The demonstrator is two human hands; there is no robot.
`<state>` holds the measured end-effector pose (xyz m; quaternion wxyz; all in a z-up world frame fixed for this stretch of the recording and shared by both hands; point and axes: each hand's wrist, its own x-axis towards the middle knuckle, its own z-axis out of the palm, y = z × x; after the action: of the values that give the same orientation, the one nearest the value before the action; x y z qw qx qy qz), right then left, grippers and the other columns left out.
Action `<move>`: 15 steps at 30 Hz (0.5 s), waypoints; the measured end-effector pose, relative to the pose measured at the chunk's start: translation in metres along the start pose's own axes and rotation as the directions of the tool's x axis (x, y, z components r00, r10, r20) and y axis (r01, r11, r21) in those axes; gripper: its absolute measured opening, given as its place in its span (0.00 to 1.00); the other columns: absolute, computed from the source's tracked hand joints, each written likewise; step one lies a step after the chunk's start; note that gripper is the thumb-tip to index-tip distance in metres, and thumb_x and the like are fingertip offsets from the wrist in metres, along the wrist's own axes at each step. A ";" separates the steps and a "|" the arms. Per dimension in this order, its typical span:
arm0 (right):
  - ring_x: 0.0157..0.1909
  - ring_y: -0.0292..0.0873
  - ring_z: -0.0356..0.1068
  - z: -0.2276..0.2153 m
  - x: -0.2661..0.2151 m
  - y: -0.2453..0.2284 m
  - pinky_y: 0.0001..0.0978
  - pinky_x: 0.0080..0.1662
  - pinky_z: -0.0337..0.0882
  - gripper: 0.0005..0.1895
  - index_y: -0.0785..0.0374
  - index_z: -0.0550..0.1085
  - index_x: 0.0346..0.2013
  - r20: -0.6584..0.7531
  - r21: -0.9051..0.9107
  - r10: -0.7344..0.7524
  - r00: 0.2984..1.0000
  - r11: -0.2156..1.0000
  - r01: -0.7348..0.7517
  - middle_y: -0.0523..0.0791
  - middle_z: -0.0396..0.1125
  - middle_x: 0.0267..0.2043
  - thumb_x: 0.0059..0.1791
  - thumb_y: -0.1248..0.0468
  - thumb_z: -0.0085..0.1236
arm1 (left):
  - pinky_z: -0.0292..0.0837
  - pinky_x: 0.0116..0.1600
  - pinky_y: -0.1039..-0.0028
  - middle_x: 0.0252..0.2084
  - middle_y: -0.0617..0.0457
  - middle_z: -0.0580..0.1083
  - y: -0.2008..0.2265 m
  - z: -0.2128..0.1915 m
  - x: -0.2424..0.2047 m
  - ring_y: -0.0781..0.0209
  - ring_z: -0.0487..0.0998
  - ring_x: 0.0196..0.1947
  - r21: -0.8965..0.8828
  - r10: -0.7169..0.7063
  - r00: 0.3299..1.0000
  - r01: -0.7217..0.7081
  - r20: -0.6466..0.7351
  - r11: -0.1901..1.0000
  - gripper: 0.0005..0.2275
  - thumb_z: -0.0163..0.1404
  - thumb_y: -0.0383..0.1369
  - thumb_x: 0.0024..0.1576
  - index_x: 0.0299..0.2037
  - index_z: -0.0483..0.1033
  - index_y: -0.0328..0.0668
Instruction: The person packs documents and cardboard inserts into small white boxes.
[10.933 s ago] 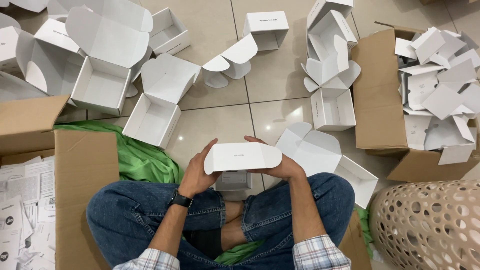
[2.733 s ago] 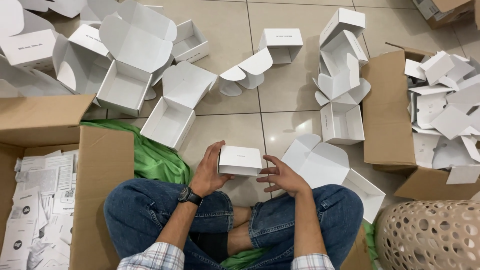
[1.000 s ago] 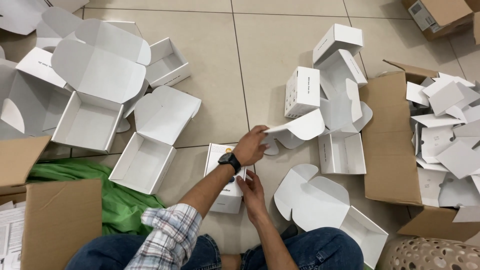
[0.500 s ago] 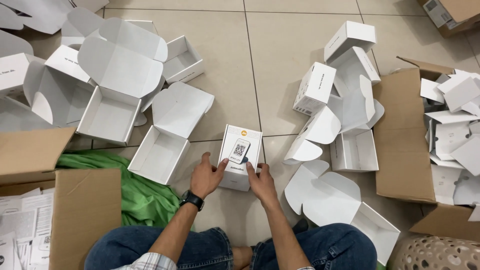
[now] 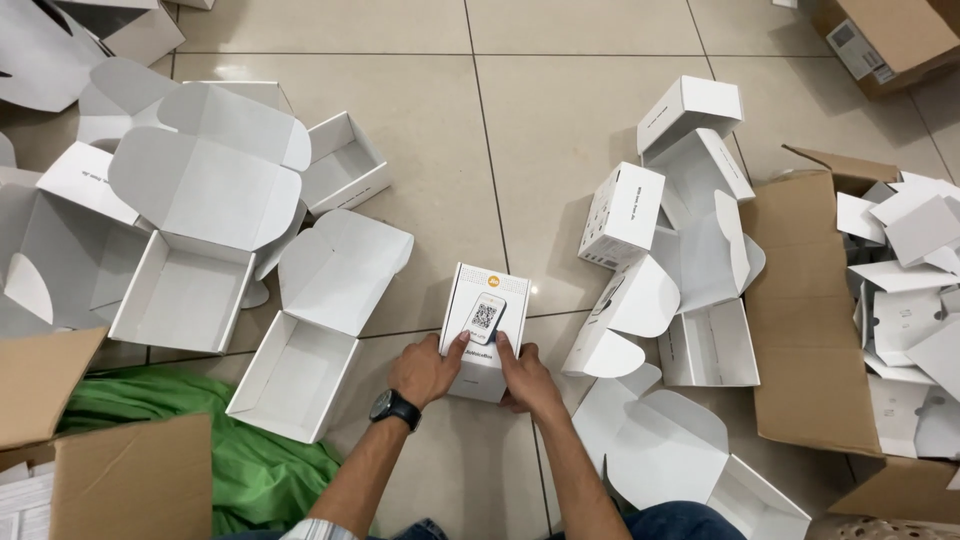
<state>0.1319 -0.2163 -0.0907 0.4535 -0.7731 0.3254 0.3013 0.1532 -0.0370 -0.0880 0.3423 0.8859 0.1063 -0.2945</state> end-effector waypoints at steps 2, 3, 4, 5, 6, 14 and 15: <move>0.27 0.49 0.77 -0.010 0.033 -0.017 0.38 0.29 0.76 0.50 0.75 0.59 0.63 -0.018 0.006 -0.029 0.999 1.000 0.029 0.56 0.72 0.36 0.51 0.29 0.39 | 0.74 0.53 0.52 0.43 0.37 0.79 0.002 0.002 0.046 0.38 0.80 0.47 -0.008 0.018 1.000 -0.018 0.009 1.000 0.33 0.39 0.63 0.57 0.49 0.80 0.39; 0.39 0.51 0.69 -0.021 0.051 -0.035 0.45 0.40 0.69 0.50 0.71 0.54 0.66 -0.019 0.175 -0.096 0.995 0.980 0.098 0.56 0.66 0.46 0.51 0.28 0.39 | 0.66 0.61 0.56 0.57 0.35 0.69 0.001 0.006 0.084 0.39 0.70 0.59 -0.257 0.066 0.995 -0.084 -0.078 0.963 0.36 0.42 0.62 0.56 0.60 0.66 0.35; 0.52 0.52 0.61 -0.028 0.065 -0.044 0.51 0.50 0.62 0.51 0.67 0.50 0.69 -0.022 0.338 -0.148 0.989 0.930 0.147 0.56 0.60 0.56 0.50 0.28 0.39 | 0.58 0.70 0.60 0.71 0.32 0.59 -0.006 0.015 0.115 0.40 0.61 0.71 -0.483 0.080 0.984 -0.150 -0.161 0.863 0.45 0.46 0.62 0.55 0.72 0.51 0.31; 0.52 0.52 0.61 -0.040 0.067 -0.059 0.51 0.50 0.62 0.51 0.67 0.50 0.69 -0.017 0.338 -0.141 0.990 0.931 0.138 0.56 0.60 0.56 0.50 0.28 0.39 | 0.58 0.70 0.60 0.71 0.32 0.59 0.019 -0.011 0.099 0.40 0.61 0.71 -0.482 0.074 0.985 -0.141 -0.156 0.865 0.45 0.46 0.62 0.55 0.72 0.51 0.31; 0.66 0.53 0.48 -0.051 0.068 -0.075 0.54 0.61 0.52 0.52 0.62 0.44 0.73 -0.099 0.336 -0.307 0.946 0.885 0.322 0.55 0.46 0.68 0.50 0.28 0.39 | 0.52 0.72 0.60 0.73 0.32 0.53 0.043 -0.038 0.084 0.40 0.54 0.73 -0.507 0.121 0.951 -0.257 -0.285 0.823 0.45 0.45 0.62 0.57 0.73 0.46 0.30; 0.72 0.48 0.59 -0.037 -0.015 -0.055 0.51 0.64 0.62 0.40 0.56 0.52 0.73 -0.085 0.331 -0.595 0.799 0.739 0.586 0.50 0.56 0.73 0.52 0.38 0.40 | 0.72 0.62 0.56 0.67 0.35 0.65 0.041 -0.029 -0.008 0.43 0.70 0.65 -0.513 0.259 0.879 -0.449 -0.401 0.731 0.37 0.48 0.54 0.59 0.71 0.55 0.34; 0.68 0.47 0.64 -0.029 -0.023 -0.041 0.47 0.61 0.65 0.37 0.57 0.54 0.72 -0.057 0.306 -0.578 0.814 0.766 0.566 0.50 0.60 0.70 0.53 0.42 0.41 | 0.75 0.59 0.57 0.66 0.35 0.66 0.032 -0.023 -0.021 0.44 0.72 0.63 -0.518 0.260 0.897 -0.422 -0.357 0.744 0.36 0.48 0.53 0.58 0.70 0.57 0.35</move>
<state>0.1549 -0.2213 -0.0406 0.6451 -0.7484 0.1082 0.1098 0.1590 -0.0453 -0.0447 0.6284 0.7724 0.0704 -0.0598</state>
